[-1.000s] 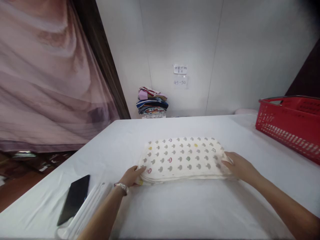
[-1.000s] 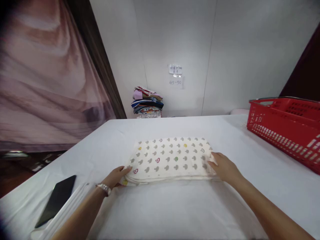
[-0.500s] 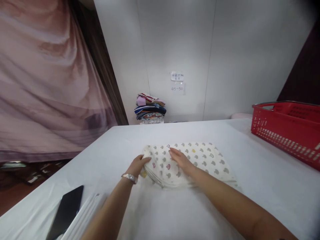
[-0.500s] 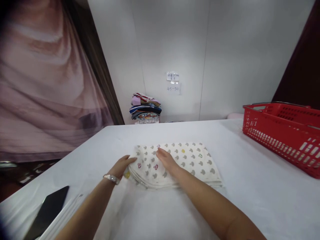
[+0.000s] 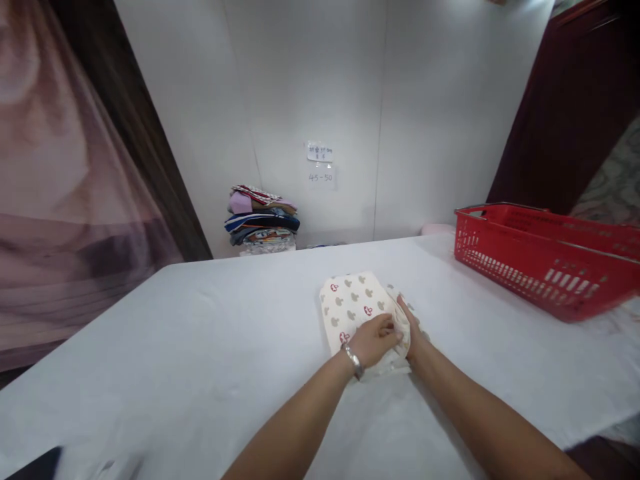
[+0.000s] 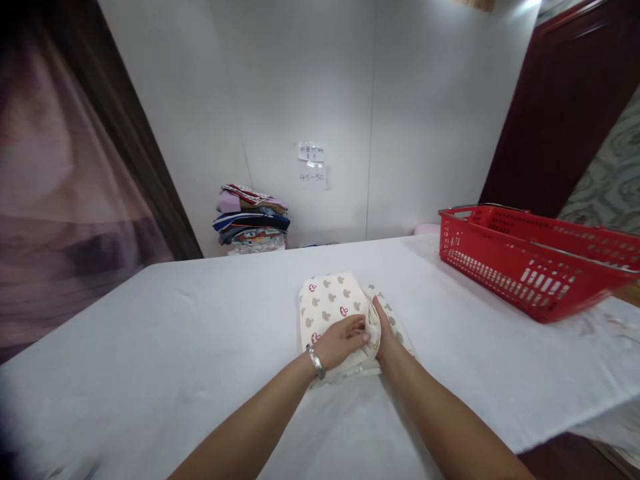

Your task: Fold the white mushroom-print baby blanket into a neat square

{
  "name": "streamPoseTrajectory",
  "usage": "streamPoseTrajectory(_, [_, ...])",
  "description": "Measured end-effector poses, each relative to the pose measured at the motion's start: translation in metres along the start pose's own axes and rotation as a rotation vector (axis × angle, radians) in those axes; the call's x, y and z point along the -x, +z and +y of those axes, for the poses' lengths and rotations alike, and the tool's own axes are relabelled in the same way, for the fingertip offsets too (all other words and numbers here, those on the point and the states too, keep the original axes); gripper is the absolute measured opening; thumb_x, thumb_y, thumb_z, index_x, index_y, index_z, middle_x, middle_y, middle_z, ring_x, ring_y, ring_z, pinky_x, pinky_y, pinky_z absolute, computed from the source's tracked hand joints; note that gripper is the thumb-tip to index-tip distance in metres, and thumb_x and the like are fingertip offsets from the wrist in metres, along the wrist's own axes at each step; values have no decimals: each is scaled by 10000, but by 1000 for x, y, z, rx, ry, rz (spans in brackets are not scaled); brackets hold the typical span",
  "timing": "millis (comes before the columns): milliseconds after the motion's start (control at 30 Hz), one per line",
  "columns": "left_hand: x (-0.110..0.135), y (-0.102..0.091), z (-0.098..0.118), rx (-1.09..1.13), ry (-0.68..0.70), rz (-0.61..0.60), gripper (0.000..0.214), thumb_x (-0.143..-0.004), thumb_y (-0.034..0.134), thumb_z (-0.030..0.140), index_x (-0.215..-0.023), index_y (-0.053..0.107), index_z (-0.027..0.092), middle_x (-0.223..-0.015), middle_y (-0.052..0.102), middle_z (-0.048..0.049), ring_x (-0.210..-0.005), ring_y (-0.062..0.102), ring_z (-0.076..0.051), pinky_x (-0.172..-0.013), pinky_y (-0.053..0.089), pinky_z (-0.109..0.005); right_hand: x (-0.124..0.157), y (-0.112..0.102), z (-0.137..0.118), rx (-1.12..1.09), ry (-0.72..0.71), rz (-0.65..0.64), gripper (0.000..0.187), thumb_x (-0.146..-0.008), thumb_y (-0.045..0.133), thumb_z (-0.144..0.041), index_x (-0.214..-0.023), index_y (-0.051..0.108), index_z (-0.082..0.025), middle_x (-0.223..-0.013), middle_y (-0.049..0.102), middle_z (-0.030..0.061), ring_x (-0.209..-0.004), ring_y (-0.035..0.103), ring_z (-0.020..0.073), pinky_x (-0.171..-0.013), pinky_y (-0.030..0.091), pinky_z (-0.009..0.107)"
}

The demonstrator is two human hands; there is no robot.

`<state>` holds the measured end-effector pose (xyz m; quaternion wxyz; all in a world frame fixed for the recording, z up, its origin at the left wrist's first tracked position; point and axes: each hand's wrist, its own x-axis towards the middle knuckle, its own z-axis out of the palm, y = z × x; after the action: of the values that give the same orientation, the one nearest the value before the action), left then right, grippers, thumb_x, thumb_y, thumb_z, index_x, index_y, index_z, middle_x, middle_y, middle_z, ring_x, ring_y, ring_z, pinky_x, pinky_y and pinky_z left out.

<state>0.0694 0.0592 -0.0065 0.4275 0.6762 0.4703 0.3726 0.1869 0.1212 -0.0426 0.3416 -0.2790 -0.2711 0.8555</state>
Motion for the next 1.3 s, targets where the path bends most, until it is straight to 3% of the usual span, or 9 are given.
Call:
streamPoseTrajectory(100, [23,-7,-6,-195,120,47,341,-806,490,293,-1134,551,223,-1113,633,-40,-990,590,-175,-883,465,-330,6,-3,-3,44,50,28,714,-758,325,-727,-1074,577,-138,-899,675,121,-887,623,274,-821,464,417])
streamPoseTrajectory(200, [42,-22,-7,-535,198,104,377,-825,473,308,-1192,518,239,-1233,565,-50,-1162,479,-210,-1015,358,-420,7,4,-12,42,60,6,654,-784,356,-681,-1089,565,-142,-928,677,110,-896,626,259,-850,451,411])
streamPoseTrajectory(400, [52,-13,-11,-834,164,-80,582,-830,415,522,-1342,343,256,-1444,307,-57,-1335,225,-267,-1086,122,-571,9,-1,-29,246,97,27,519,-809,452,-558,-1057,559,-115,-883,678,123,-812,643,240,-790,482,409])
streamPoseTrajectory(533, [48,5,-6,-837,176,-131,646,-792,418,599,-1350,329,285,-1450,293,-59,-1340,203,-288,-1077,76,-595,5,-9,-32,568,-64,119,454,-681,678,-372,-1067,546,-174,-902,677,80,-748,640,213,-676,505,358])
streamPoseTrajectory(667, [42,6,7,-743,163,-200,621,-777,497,544,-1332,362,300,-1410,371,-57,-1310,276,-297,-1077,117,-577,1,-6,-40,745,-156,179,477,-555,694,-184,-1017,577,-177,-813,685,31,-708,626,204,-647,494,313])
streamPoseTrajectory(800, [37,-15,7,-693,171,6,508,-844,391,518,-1301,410,298,-1412,370,-40,-1320,271,-232,-1102,118,-503,14,-9,-55,611,-298,131,575,-570,649,-201,-1132,532,-200,-869,686,25,-732,633,212,-653,496,325])
streamPoseTrajectory(867, [34,-24,-1,-719,91,83,564,-841,362,549,-1316,401,246,-1451,287,-67,-1349,193,-239,-1105,108,-496,23,-21,-59,595,-274,195,590,-568,643,-211,-1146,525,-188,-850,689,41,-711,637,222,-629,501,338])
streamPoseTrajectory(1033, [32,-27,-24,-698,-25,1,647,-817,328,619,-1302,432,202,-1452,276,-84,-1363,131,-248,-1111,52,-494,33,-52,-52,592,-99,306,550,-546,630,-170,-1089,552,-138,-768,691,71,-699,647,252,-619,514,360])
streamPoseTrajectory(1300, [29,-33,-30,-642,-30,213,551,-850,311,570,-1267,469,246,-1463,263,-55,-1371,83,-220,-1105,64,-498,35,-40,-66,655,-196,344,588,-537,614,-176,-1122,558,-168,-774,694,37,-701,646,233,-636,513,337])
